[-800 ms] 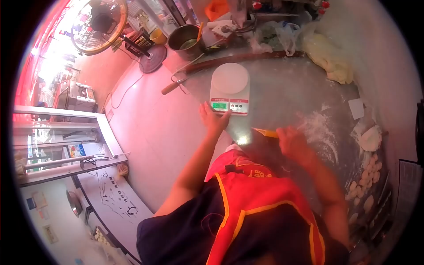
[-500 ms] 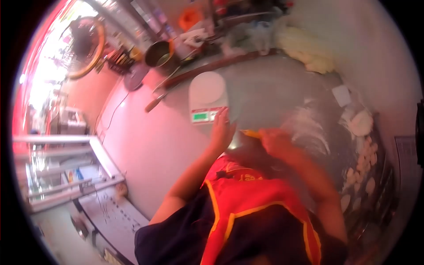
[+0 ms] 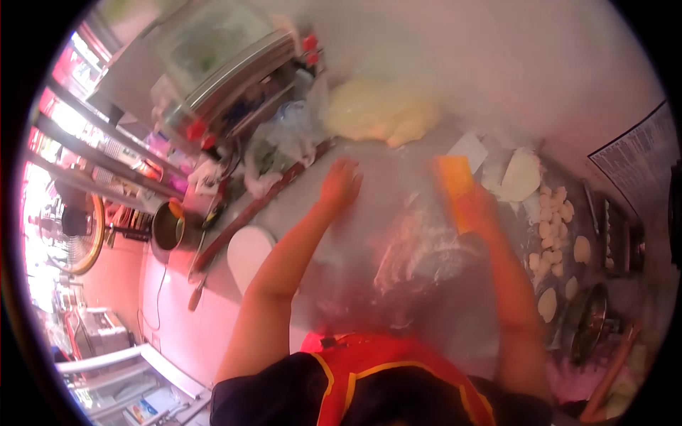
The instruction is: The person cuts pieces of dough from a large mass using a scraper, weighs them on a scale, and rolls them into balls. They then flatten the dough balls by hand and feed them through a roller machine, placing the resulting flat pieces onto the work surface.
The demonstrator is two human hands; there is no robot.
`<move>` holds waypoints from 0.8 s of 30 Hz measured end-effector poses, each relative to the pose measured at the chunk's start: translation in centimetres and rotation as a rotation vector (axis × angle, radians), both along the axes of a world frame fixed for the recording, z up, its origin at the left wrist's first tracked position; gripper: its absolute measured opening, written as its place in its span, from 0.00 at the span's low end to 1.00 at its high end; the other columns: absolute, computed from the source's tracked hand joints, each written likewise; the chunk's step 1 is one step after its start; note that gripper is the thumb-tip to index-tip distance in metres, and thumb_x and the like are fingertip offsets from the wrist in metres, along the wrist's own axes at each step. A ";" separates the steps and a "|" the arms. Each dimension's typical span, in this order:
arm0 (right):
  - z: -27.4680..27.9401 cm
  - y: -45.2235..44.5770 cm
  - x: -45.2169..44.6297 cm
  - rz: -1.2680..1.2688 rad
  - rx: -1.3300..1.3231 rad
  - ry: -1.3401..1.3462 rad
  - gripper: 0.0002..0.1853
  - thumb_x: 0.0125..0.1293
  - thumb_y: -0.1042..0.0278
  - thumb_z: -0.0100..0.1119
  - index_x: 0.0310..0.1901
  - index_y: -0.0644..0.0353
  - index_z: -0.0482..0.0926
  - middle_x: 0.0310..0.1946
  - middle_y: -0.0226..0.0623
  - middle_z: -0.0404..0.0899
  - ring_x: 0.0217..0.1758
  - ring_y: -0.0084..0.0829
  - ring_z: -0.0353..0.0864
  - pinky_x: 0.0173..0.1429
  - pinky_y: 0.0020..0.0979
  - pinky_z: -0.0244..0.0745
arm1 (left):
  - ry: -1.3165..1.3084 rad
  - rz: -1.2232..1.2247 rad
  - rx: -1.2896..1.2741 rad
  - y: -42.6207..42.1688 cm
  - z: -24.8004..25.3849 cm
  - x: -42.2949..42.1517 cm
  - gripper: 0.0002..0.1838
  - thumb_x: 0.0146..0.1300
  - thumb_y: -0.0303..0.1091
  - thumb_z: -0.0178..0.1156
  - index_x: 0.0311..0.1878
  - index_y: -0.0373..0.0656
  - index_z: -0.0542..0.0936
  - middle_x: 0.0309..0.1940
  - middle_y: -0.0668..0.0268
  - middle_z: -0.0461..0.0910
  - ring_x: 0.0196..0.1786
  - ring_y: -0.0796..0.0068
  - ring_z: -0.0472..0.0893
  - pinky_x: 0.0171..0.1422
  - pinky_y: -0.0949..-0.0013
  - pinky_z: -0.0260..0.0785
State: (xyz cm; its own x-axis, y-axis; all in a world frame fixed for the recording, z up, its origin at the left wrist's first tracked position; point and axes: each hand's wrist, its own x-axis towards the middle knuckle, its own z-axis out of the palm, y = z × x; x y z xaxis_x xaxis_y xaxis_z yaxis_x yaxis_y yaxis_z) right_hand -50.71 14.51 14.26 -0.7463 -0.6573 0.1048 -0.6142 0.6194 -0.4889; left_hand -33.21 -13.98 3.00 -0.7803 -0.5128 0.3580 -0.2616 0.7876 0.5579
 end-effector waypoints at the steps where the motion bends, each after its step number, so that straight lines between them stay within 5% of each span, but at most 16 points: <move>1: -0.7 -0.2 -2.4 -0.041 0.040 0.048 0.11 0.62 0.62 0.55 0.38 0.61 0.74 0.29 0.49 0.80 0.34 0.55 0.79 0.39 0.48 0.73 | 0.020 -0.007 -0.081 -1.0 0.0 -2.5 0.18 0.57 0.34 0.62 0.51 0.43 0.76 0.59 0.50 0.69 0.60 0.47 0.70 0.62 0.54 0.66; 7: -2.2 -5.4 -12.2 -0.018 0.392 0.286 0.06 0.63 0.69 0.51 0.40 0.60 0.70 0.26 0.47 0.80 0.32 0.50 0.81 0.38 0.48 0.75 | 0.030 0.072 -0.422 -7.2 1.8 -12.7 0.19 0.56 0.37 0.64 0.51 0.45 0.78 0.61 0.51 0.69 0.61 0.44 0.68 0.63 0.56 0.65; 10: -2.9 -8.5 -17.1 0.022 0.408 0.449 0.05 0.62 0.71 0.50 0.39 0.59 0.70 0.25 0.46 0.80 0.30 0.47 0.82 0.36 0.48 0.75 | -0.282 0.201 -0.126 -9.7 4.1 -15.5 0.14 0.55 0.34 0.63 0.46 0.45 0.78 0.55 0.53 0.73 0.60 0.49 0.70 0.60 0.55 0.68; 13: -1.9 -11.9 -21.2 -0.049 0.313 0.534 0.05 0.62 0.72 0.50 0.39 0.59 0.69 0.24 0.45 0.80 0.30 0.46 0.82 0.35 0.47 0.75 | -0.600 0.084 0.006 -12.5 5.4 -16.7 0.13 0.58 0.37 0.59 0.46 0.46 0.78 0.52 0.55 0.76 0.56 0.51 0.75 0.56 0.55 0.70; 16: 0.1 -13.1 -22.7 -0.080 0.295 0.566 0.06 0.62 0.72 0.50 0.41 0.59 0.69 0.23 0.45 0.80 0.30 0.47 0.82 0.34 0.46 0.76 | -0.576 0.104 -0.063 -15.2 4.4 -17.8 0.14 0.62 0.41 0.55 0.48 0.47 0.78 0.47 0.55 0.78 0.52 0.54 0.78 0.52 0.55 0.72; 18: 0.6 -12.7 -22.8 -0.071 0.299 0.578 0.06 0.63 0.72 0.49 0.41 0.59 0.68 0.24 0.46 0.80 0.31 0.48 0.82 0.34 0.46 0.76 | -0.225 0.312 -0.326 -16.6 3.8 -18.3 0.13 0.64 0.41 0.52 0.47 0.47 0.78 0.44 0.55 0.79 0.50 0.55 0.79 0.48 0.53 0.73; 20: 0.6 -12.0 -22.7 -0.061 0.282 0.585 0.06 0.63 0.72 0.48 0.42 0.58 0.68 0.24 0.46 0.80 0.31 0.48 0.82 0.35 0.47 0.76 | -0.036 0.302 -0.140 -17.3 7.9 -18.7 0.11 0.64 0.38 0.51 0.45 0.46 0.76 0.42 0.55 0.79 0.48 0.52 0.78 0.45 0.51 0.72; 24: 1.1 -10.9 -22.2 -0.071 0.263 0.546 0.06 0.64 0.72 0.48 0.42 0.58 0.68 0.26 0.47 0.80 0.31 0.49 0.82 0.35 0.47 0.76 | -0.053 0.287 -0.013 -15.5 12.8 -20.5 0.09 0.64 0.36 0.52 0.43 0.42 0.71 0.41 0.53 0.78 0.45 0.46 0.77 0.45 0.49 0.71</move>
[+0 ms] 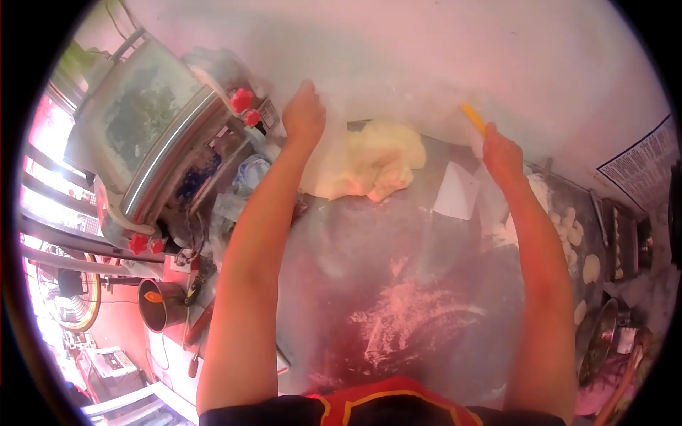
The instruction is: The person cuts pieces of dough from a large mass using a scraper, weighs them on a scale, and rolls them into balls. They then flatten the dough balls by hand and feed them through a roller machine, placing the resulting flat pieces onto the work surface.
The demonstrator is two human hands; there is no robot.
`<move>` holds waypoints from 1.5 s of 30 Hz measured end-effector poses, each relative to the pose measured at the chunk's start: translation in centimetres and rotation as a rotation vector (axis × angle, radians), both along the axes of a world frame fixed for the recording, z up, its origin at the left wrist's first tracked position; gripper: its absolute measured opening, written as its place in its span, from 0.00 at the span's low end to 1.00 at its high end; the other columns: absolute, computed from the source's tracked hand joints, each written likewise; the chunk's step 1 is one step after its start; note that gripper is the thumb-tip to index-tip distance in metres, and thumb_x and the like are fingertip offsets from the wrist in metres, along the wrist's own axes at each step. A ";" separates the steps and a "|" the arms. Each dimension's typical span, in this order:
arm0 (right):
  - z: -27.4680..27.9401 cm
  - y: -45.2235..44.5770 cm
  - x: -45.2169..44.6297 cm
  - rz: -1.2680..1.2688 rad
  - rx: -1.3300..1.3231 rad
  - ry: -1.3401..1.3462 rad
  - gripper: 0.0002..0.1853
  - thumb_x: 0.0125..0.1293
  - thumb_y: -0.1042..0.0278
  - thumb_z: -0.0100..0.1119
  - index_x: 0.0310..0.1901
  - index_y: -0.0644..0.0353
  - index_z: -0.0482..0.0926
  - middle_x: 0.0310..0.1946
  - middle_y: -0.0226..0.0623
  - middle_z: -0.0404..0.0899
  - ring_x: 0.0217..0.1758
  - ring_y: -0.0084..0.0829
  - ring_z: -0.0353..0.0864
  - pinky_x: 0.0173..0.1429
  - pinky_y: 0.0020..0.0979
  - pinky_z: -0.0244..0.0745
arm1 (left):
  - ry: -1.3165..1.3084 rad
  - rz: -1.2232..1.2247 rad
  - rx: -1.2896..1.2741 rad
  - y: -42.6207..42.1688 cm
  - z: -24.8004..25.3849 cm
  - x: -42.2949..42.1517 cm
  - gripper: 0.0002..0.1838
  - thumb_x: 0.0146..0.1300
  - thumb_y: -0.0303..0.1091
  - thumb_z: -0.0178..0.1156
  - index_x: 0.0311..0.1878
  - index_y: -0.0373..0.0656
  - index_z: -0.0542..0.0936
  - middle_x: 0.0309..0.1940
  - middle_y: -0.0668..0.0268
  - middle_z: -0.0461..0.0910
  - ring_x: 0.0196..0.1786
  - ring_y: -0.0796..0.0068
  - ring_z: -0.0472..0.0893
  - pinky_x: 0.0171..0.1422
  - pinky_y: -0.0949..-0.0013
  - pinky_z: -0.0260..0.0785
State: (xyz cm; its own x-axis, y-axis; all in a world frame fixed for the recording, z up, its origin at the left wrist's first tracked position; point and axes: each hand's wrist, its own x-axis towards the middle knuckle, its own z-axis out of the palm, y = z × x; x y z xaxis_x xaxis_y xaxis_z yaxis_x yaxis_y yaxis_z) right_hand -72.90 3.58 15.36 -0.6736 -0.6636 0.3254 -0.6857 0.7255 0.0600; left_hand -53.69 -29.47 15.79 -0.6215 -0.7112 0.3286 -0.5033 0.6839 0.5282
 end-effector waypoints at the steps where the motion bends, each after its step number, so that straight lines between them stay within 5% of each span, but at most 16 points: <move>1: 0.4 0.2 0.5 -0.005 0.019 -0.016 0.07 0.64 0.72 0.48 0.43 0.59 0.68 0.26 0.47 0.80 0.32 0.49 0.82 0.36 0.47 0.76 | 0.017 0.004 -0.065 -0.1 -0.2 -0.8 0.10 0.64 0.36 0.53 0.43 0.42 0.70 0.42 0.53 0.77 0.45 0.45 0.77 0.45 0.49 0.71; 5: 1.5 0.3 2.3 0.138 0.165 -0.129 0.07 0.63 0.72 0.48 0.42 0.59 0.69 0.26 0.47 0.80 0.32 0.50 0.82 0.36 0.47 0.75 | 0.144 -0.071 -0.174 -0.2 -0.9 -1.5 0.16 0.60 0.35 0.59 0.46 0.40 0.68 0.51 0.50 0.74 0.50 0.46 0.75 0.52 0.51 0.70; 8: 0.1 -0.9 3.0 0.143 0.253 -0.151 0.06 0.64 0.70 0.48 0.42 0.59 0.69 0.26 0.48 0.80 0.32 0.50 0.81 0.36 0.48 0.75 | 0.172 -0.270 -0.536 -1.1 -1.0 -1.0 0.23 0.55 0.33 0.65 0.52 0.37 0.68 0.59 0.49 0.68 0.57 0.46 0.72 0.59 0.52 0.67; 11: -2.5 -1.8 0.1 0.026 0.047 -0.045 0.07 0.63 0.71 0.49 0.42 0.59 0.69 0.26 0.46 0.80 0.32 0.49 0.81 0.36 0.48 0.74 | 0.055 -0.237 -0.621 -2.0 -0.6 -0.6 0.26 0.51 0.33 0.68 0.52 0.37 0.69 0.62 0.50 0.67 0.61 0.49 0.68 0.64 0.54 0.62; 14: -0.5 -1.8 0.5 -0.052 -0.139 -0.052 0.07 0.63 0.71 0.49 0.43 0.58 0.69 0.26 0.44 0.80 0.31 0.47 0.82 0.35 0.48 0.74 | -0.048 -0.236 -0.791 -3.4 0.0 -0.5 0.26 0.51 0.34 0.68 0.52 0.38 0.70 0.65 0.51 0.64 0.60 0.50 0.69 0.62 0.54 0.64; 20: 1.0 -0.8 3.3 0.208 0.099 -0.095 0.08 0.63 0.71 0.50 0.43 0.57 0.69 0.26 0.44 0.80 0.31 0.48 0.81 0.34 0.48 0.73 | -0.302 -0.120 -0.698 -3.3 -0.5 -1.1 0.30 0.54 0.32 0.65 0.61 0.41 0.68 0.67 0.52 0.62 0.58 0.52 0.71 0.60 0.55 0.66; 23: 0.3 -1.0 2.5 0.218 0.196 -0.097 0.08 0.62 0.71 0.50 0.43 0.57 0.69 0.26 0.44 0.80 0.31 0.48 0.81 0.34 0.48 0.73 | 0.006 -0.145 -0.778 -2.7 -1.1 -1.1 0.28 0.55 0.27 0.57 0.63 0.42 0.69 0.67 0.54 0.63 0.53 0.54 0.74 0.57 0.56 0.68; 26: -1.8 -1.1 -0.4 0.036 0.032 -0.025 0.08 0.62 0.71 0.50 0.43 0.58 0.69 0.26 0.44 0.80 0.31 0.50 0.80 0.35 0.48 0.73 | -0.011 -0.256 -0.637 0.5 -0.5 1.2 0.30 0.56 0.26 0.55 0.66 0.43 0.67 0.68 0.55 0.62 0.54 0.53 0.74 0.57 0.56 0.68; 29: -0.2 -0.8 1.0 -0.034 -0.140 -0.248 0.10 0.61 0.70 0.51 0.44 0.61 0.70 0.31 0.51 0.80 0.36 0.51 0.80 0.39 0.45 0.74 | 0.181 -0.310 -0.545 1.8 -2.7 3.5 0.29 0.57 0.26 0.54 0.66 0.45 0.67 0.67 0.57 0.64 0.57 0.54 0.73 0.58 0.56 0.68; 32: -1.1 0.8 5.0 -0.044 -0.374 -0.584 0.15 0.60 0.68 0.54 0.48 0.63 0.71 0.37 0.54 0.79 0.43 0.48 0.81 0.45 0.41 0.75 | 0.094 -0.545 -0.500 4.1 -5.7 4.7 0.28 0.58 0.26 0.55 0.65 0.45 0.68 0.66 0.58 0.67 0.60 0.55 0.72 0.61 0.57 0.66; 34: -3.7 2.4 6.8 -0.068 -0.634 -0.898 0.19 0.59 0.66 0.56 0.51 0.64 0.71 0.42 0.50 0.79 0.47 0.41 0.80 0.49 0.37 0.74 | 0.074 -0.763 -0.268 6.8 -7.2 4.3 0.26 0.60 0.29 0.55 0.63 0.43 0.70 0.62 0.57 0.70 0.62 0.56 0.71 0.64 0.60 0.65; 36: -7.1 3.7 8.8 -0.241 -0.878 -1.141 0.20 0.59 0.66 0.58 0.52 0.63 0.71 0.43 0.43 0.79 0.46 0.38 0.80 0.49 0.36 0.73 | 0.045 -0.786 -0.361 9.3 -7.4 3.2 0.25 0.61 0.31 0.56 0.63 0.41 0.69 0.63 0.54 0.69 0.63 0.56 0.70 0.65 0.59 0.64; 38: -10.4 4.0 10.2 -0.356 -0.894 -1.078 0.22 0.60 0.69 0.58 0.56 0.62 0.69 0.46 0.43 0.78 0.47 0.38 0.79 0.51 0.36 0.74 | 0.006 -0.773 -0.543 9.6 -8.7 1.1 0.25 0.63 0.38 0.56 0.61 0.37 0.70 0.61 0.52 0.71 0.64 0.56 0.69 0.66 0.59 0.64; 41: -11.1 2.1 12.0 -0.346 -1.074 -1.043 0.29 0.60 0.73 0.57 0.63 0.60 0.62 0.51 0.45 0.75 0.51 0.39 0.77 0.54 0.36 0.73 | -0.244 -0.519 -0.097 8.6 -10.3 -3.6 0.21 0.64 0.36 0.54 0.59 0.40 0.72 0.61 0.54 0.70 0.61 0.54 0.70 0.64 0.59 0.64; 44: -12.5 0.5 10.6 -0.330 -1.135 -1.024 0.37 0.59 0.77 0.56 0.70 0.55 0.54 0.57 0.48 0.71 0.56 0.41 0.75 0.58 0.37 0.72 | -0.540 -0.528 0.135 8.2 -7.0 -5.7 0.25 0.70 0.44 0.48 0.62 0.34 0.67 0.60 0.48 0.70 0.62 0.54 0.69 0.67 0.58 0.61; 45: -13.0 -0.1 9.4 -0.337 -1.120 -1.016 0.39 0.59 0.78 0.56 0.71 0.53 0.51 0.59 0.49 0.70 0.58 0.42 0.74 0.59 0.37 0.72 | -0.405 -0.575 0.249 7.2 -8.6 -7.0 0.25 0.70 0.44 0.47 0.63 0.35 0.66 0.60 0.48 0.70 0.63 0.55 0.68 0.68 0.59 0.60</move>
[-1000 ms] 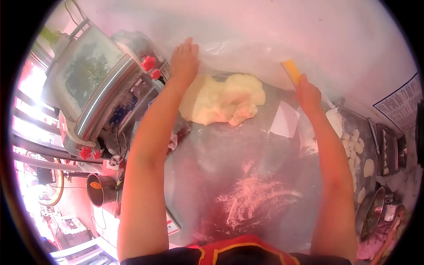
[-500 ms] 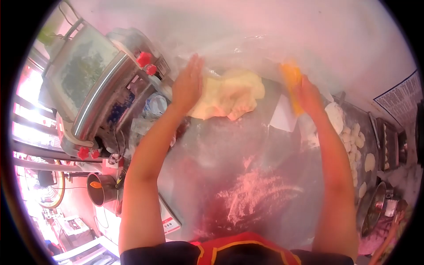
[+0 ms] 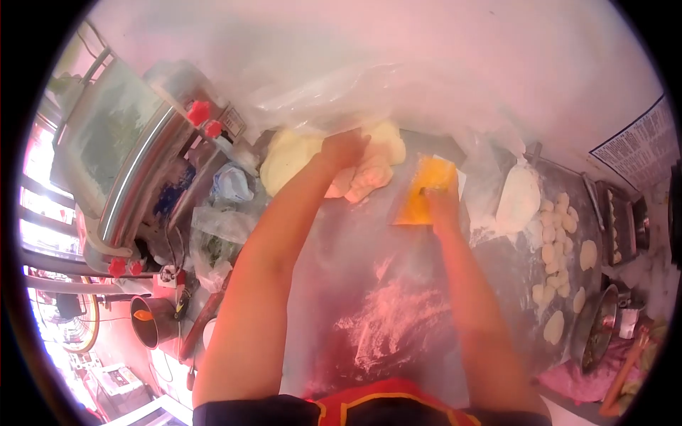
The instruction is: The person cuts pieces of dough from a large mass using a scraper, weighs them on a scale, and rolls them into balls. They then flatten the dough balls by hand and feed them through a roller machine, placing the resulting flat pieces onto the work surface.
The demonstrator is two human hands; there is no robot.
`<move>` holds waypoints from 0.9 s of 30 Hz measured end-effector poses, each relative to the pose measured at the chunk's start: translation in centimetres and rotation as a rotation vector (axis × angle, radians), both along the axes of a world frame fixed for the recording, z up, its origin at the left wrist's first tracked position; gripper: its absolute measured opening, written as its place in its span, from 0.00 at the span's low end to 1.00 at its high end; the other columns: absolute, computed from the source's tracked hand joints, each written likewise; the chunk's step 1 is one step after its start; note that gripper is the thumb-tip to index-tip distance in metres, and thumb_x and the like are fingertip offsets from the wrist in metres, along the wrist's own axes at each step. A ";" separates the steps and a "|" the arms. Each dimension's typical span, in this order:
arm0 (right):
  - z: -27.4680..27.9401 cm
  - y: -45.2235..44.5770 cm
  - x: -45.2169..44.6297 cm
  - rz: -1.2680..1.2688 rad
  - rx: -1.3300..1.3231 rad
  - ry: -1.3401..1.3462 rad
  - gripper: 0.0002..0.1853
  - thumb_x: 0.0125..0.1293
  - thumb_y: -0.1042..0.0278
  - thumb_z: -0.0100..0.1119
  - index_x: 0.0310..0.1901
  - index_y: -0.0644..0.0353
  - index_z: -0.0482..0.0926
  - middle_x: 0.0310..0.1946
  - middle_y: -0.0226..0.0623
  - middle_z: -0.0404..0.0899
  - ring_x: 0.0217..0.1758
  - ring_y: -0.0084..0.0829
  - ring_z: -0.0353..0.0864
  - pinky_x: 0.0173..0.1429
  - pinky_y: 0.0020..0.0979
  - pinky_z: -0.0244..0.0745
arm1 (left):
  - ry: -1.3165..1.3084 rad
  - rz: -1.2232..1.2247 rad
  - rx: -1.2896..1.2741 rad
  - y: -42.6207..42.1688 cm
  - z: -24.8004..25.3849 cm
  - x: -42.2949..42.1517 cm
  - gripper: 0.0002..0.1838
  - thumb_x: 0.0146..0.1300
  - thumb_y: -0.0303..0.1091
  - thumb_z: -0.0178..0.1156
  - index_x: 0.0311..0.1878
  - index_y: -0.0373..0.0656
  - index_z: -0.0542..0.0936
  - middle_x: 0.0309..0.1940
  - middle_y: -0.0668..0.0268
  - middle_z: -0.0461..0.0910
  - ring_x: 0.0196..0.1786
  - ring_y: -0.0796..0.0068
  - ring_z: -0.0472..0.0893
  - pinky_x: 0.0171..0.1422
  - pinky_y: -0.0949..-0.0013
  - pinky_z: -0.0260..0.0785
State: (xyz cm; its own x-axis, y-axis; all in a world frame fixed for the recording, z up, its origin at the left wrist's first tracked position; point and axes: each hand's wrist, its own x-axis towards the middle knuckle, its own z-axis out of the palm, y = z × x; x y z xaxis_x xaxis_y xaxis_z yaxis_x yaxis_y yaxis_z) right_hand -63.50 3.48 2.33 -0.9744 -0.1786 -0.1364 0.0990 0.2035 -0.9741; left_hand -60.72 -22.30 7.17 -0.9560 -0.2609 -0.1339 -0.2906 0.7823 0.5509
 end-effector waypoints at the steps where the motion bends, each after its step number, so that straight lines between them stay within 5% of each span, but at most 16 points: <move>1: 0.1 -0.6 -1.1 0.010 0.019 -0.007 0.40 0.59 0.78 0.56 0.72 0.52 0.51 0.59 0.49 0.70 0.58 0.43 0.74 0.60 0.37 0.71 | 0.017 -0.012 0.054 -0.5 -0.1 -0.9 0.25 0.70 0.44 0.47 0.63 0.35 0.66 0.60 0.48 0.70 0.63 0.55 0.68 0.68 0.59 0.60; 9: -1.3 -3.5 -8.7 0.140 0.168 0.130 0.41 0.59 0.79 0.54 0.73 0.51 0.50 0.59 0.49 0.71 0.59 0.43 0.74 0.59 0.36 0.71 | 0.025 -0.009 0.127 -3.3 0.3 -5.4 0.26 0.70 0.45 0.45 0.64 0.36 0.66 0.61 0.48 0.69 0.64 0.55 0.68 0.68 0.59 0.60; 18: 1.8 -4.8 -11.4 0.366 0.024 -0.226 0.37 0.57 0.83 0.56 0.70 0.55 0.57 0.53 0.35 0.73 0.51 0.28 0.75 0.53 0.31 0.73 | 0.083 -0.019 0.180 -4.1 -0.8 -5.2 0.26 0.71 0.46 0.44 0.65 0.37 0.65 0.62 0.49 0.69 0.65 0.56 0.67 0.69 0.60 0.59; 27: -0.7 -6.6 -12.6 0.518 -0.086 -0.371 0.30 0.58 0.81 0.56 0.64 0.58 0.65 0.54 0.36 0.73 0.55 0.29 0.74 0.57 0.32 0.71 | 0.147 -0.028 0.194 -3.7 -1.4 -4.9 0.27 0.71 0.47 0.43 0.65 0.38 0.65 0.62 0.50 0.68 0.66 0.56 0.67 0.69 0.60 0.58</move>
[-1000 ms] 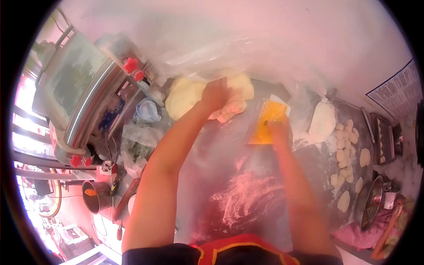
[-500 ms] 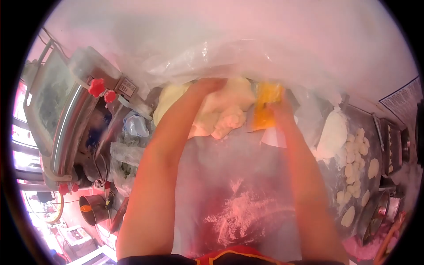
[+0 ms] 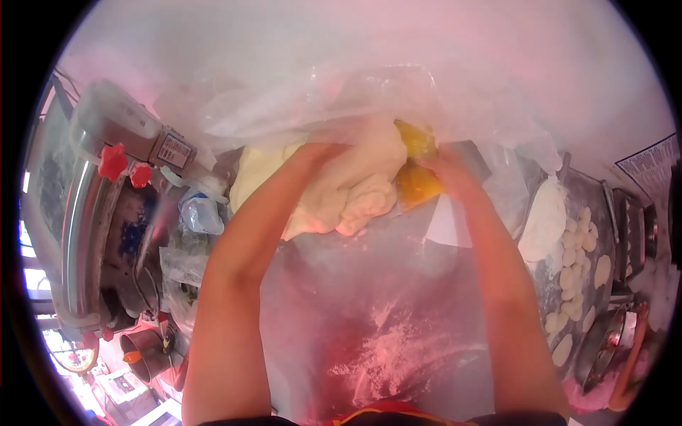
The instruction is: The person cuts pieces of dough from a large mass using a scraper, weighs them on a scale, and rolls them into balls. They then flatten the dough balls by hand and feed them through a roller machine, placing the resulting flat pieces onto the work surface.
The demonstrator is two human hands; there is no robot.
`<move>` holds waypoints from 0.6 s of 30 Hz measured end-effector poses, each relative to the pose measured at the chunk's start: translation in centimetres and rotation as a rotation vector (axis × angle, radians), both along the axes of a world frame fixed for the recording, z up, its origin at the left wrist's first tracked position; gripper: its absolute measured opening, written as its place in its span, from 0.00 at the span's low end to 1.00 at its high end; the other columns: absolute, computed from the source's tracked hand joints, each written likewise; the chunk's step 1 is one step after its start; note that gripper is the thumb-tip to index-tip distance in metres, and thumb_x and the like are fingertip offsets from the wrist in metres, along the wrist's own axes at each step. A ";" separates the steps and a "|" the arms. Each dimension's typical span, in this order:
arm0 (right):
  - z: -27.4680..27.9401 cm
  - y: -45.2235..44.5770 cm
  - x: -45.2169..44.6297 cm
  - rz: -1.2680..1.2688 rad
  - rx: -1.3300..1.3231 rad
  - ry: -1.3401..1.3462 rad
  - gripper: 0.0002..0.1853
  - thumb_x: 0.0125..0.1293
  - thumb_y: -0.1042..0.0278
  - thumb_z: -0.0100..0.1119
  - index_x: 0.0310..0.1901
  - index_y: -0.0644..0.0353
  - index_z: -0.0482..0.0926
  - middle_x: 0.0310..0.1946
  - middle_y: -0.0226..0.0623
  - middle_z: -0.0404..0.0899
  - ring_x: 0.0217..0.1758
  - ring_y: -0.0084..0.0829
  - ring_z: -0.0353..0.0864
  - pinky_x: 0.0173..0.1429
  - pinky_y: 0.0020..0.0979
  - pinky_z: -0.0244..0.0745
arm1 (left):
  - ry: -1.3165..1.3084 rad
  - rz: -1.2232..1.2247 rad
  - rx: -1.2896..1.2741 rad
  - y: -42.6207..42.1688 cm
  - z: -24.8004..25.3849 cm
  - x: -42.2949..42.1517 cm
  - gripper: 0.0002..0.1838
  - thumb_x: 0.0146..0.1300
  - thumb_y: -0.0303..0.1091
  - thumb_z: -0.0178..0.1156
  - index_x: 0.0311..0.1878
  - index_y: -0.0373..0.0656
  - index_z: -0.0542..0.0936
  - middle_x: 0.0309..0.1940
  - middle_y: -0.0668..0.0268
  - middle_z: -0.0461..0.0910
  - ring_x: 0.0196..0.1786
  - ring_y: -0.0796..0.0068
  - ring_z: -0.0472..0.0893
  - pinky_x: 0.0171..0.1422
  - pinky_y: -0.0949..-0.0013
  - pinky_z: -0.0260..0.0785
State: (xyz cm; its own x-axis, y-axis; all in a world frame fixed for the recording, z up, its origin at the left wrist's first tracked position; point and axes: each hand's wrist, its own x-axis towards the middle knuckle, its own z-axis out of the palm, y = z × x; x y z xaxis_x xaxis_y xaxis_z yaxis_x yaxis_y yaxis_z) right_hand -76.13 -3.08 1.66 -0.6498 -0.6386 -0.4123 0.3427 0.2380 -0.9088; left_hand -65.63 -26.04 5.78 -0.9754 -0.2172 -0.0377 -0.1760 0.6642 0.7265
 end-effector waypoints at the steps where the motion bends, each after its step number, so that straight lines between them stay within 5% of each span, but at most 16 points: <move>1: 0.2 -0.4 0.2 0.022 -0.034 0.032 0.28 0.59 0.80 0.56 0.63 0.58 0.66 0.53 0.36 0.74 0.55 0.30 0.74 0.58 0.32 0.70 | 0.006 -0.001 -0.004 0.0 0.1 0.0 0.27 0.71 0.47 0.43 0.66 0.38 0.65 0.63 0.50 0.68 0.66 0.57 0.67 0.69 0.60 0.58; 3: 1.2 -0.9 0.9 0.063 -0.096 0.098 0.25 0.59 0.78 0.56 0.60 0.60 0.68 0.53 0.37 0.74 0.55 0.31 0.73 0.59 0.34 0.69 | 0.022 -0.004 -0.006 0.3 0.4 0.3 0.27 0.71 0.47 0.42 0.66 0.39 0.65 0.63 0.50 0.68 0.67 0.57 0.66 0.69 0.60 0.58; 7: 4.7 -2.5 3.6 0.320 0.357 0.783 0.20 0.64 0.69 0.54 0.58 0.60 0.71 0.51 0.39 0.77 0.53 0.34 0.75 0.58 0.35 0.69 | 0.027 0.028 -0.004 0.5 1.2 3.7 0.27 0.72 0.48 0.42 0.66 0.39 0.65 0.63 0.50 0.68 0.67 0.57 0.66 0.70 0.60 0.58; 11: 7.8 -0.1 8.5 0.358 0.026 0.814 0.19 0.64 0.68 0.52 0.57 0.58 0.73 0.50 0.44 0.77 0.53 0.38 0.76 0.55 0.36 0.71 | -0.099 0.115 0.068 0.2 -1.0 8.1 0.32 0.69 0.58 0.42 0.67 0.46 0.66 0.64 0.59 0.69 0.66 0.61 0.67 0.69 0.64 0.58; 15: 15.7 -1.1 3.1 0.729 0.690 1.155 0.17 0.62 0.72 0.50 0.54 0.60 0.73 0.41 0.45 0.81 0.44 0.44 0.80 0.47 0.39 0.74 | -0.319 0.148 0.071 1.2 2.9 8.1 0.35 0.69 0.63 0.37 0.65 0.44 0.69 0.61 0.54 0.71 0.63 0.59 0.70 0.67 0.63 0.60; 17: 19.2 -0.1 1.1 0.514 0.593 1.273 0.20 0.57 0.77 0.54 0.54 0.59 0.73 0.37 0.48 0.81 0.41 0.48 0.80 0.45 0.40 0.74 | -0.417 0.052 0.167 0.1 4.9 5.3 0.36 0.69 0.64 0.35 0.63 0.44 0.70 0.59 0.49 0.71 0.63 0.57 0.71 0.66 0.63 0.61; 18: 19.7 0.4 0.8 0.344 0.484 1.366 0.20 0.56 0.77 0.54 0.53 0.60 0.73 0.34 0.49 0.81 0.40 0.50 0.80 0.43 0.42 0.74 | -0.299 0.002 0.015 0.5 4.9 4.5 0.36 0.68 0.65 0.38 0.60 0.43 0.73 0.54 0.49 0.74 0.61 0.56 0.73 0.66 0.62 0.62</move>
State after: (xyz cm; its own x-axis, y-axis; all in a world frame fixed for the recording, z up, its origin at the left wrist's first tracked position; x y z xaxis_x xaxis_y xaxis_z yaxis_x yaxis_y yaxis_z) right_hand -75.28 -2.63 21.39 -0.5491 -0.8195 0.1640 -0.8217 0.4936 -0.2848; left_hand -61.12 -25.51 10.71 -0.9201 -0.2165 -0.3264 -0.3851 0.6530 0.6521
